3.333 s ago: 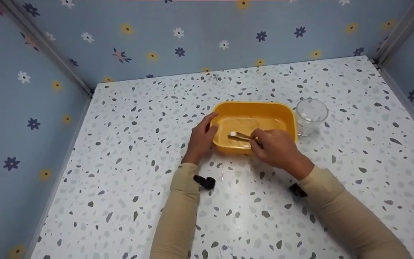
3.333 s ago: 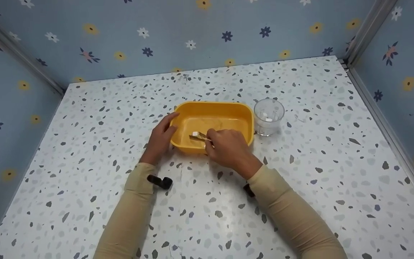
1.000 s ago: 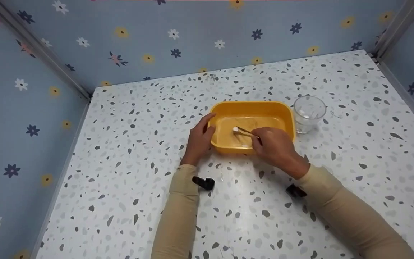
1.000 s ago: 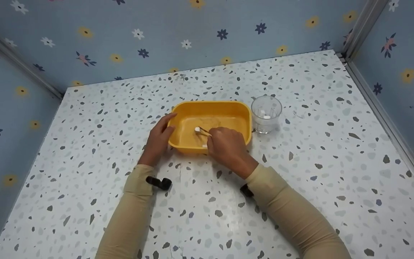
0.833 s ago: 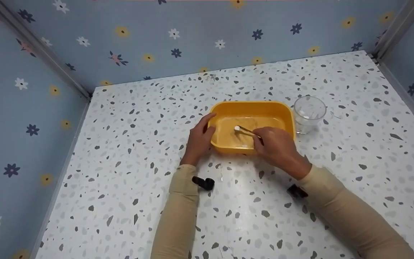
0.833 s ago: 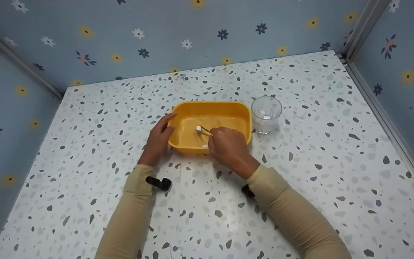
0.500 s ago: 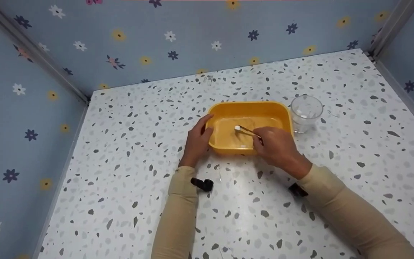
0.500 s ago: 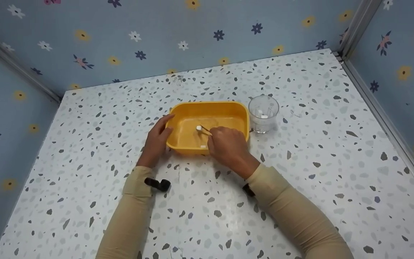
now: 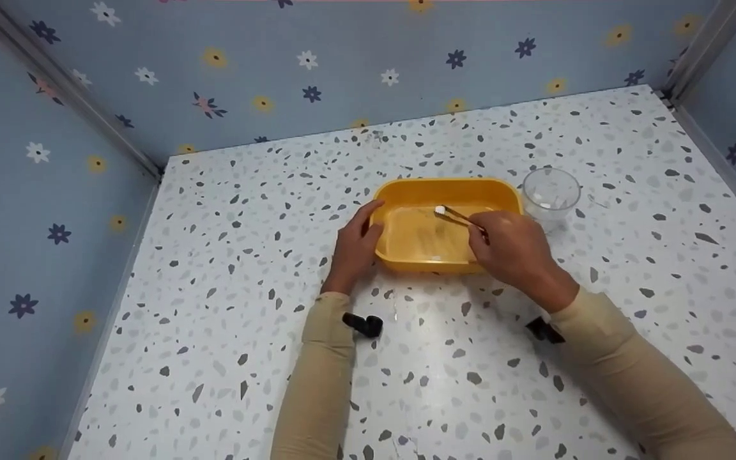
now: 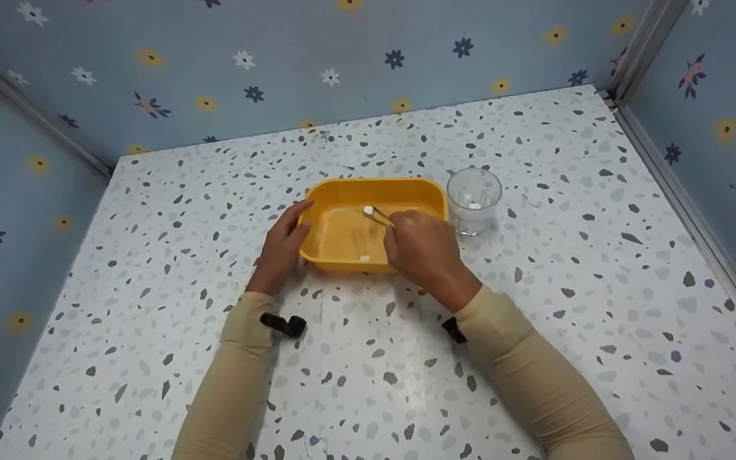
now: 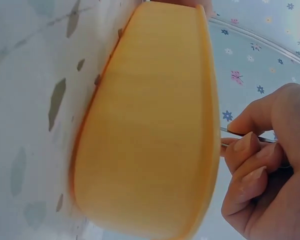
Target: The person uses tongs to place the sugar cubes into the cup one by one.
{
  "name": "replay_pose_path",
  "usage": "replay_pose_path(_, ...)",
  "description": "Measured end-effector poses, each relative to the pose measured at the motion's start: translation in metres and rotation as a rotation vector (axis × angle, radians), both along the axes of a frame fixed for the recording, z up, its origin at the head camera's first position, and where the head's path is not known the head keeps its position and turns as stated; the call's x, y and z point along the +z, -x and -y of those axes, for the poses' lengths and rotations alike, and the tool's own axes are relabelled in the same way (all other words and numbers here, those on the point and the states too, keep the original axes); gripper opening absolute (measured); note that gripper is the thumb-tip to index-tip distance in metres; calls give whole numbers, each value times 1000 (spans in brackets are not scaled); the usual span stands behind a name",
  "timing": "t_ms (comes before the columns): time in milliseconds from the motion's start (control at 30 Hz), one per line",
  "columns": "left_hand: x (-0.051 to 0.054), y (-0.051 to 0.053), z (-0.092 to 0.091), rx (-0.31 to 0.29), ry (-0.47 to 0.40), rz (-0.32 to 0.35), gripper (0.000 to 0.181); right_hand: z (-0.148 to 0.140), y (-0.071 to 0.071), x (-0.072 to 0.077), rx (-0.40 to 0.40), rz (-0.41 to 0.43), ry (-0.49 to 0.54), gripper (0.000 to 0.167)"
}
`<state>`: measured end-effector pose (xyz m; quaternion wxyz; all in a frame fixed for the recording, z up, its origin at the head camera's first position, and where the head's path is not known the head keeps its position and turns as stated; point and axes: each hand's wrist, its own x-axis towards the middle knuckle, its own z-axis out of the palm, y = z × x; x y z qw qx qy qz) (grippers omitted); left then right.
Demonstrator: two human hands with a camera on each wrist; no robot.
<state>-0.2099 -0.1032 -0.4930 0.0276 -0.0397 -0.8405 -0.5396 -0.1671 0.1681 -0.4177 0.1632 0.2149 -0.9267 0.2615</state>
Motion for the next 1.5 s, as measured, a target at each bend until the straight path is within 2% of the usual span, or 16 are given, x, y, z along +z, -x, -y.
replay_pose_path(500,0,-1,1,-8,-9,-3,42,-8,-2,13,-46,-33,7,17)
replay_pose_path(733,0,0,2,8,-2,-6,42,-12,-2,19,-43,-92,34,16)
replay_pose_path(1200,3,5,-3,-4,-11,-11,42,-25,-5,32,-94,-74,38,16)
replay_pose_path(1400,2,4,-3,-12,-8,18,43,-34,-6,35,-102,-91,43,16)
replay_pose_path(1500,3,5,-3,-10,-13,11,43,-38,-6,38,-108,-102,48,17)
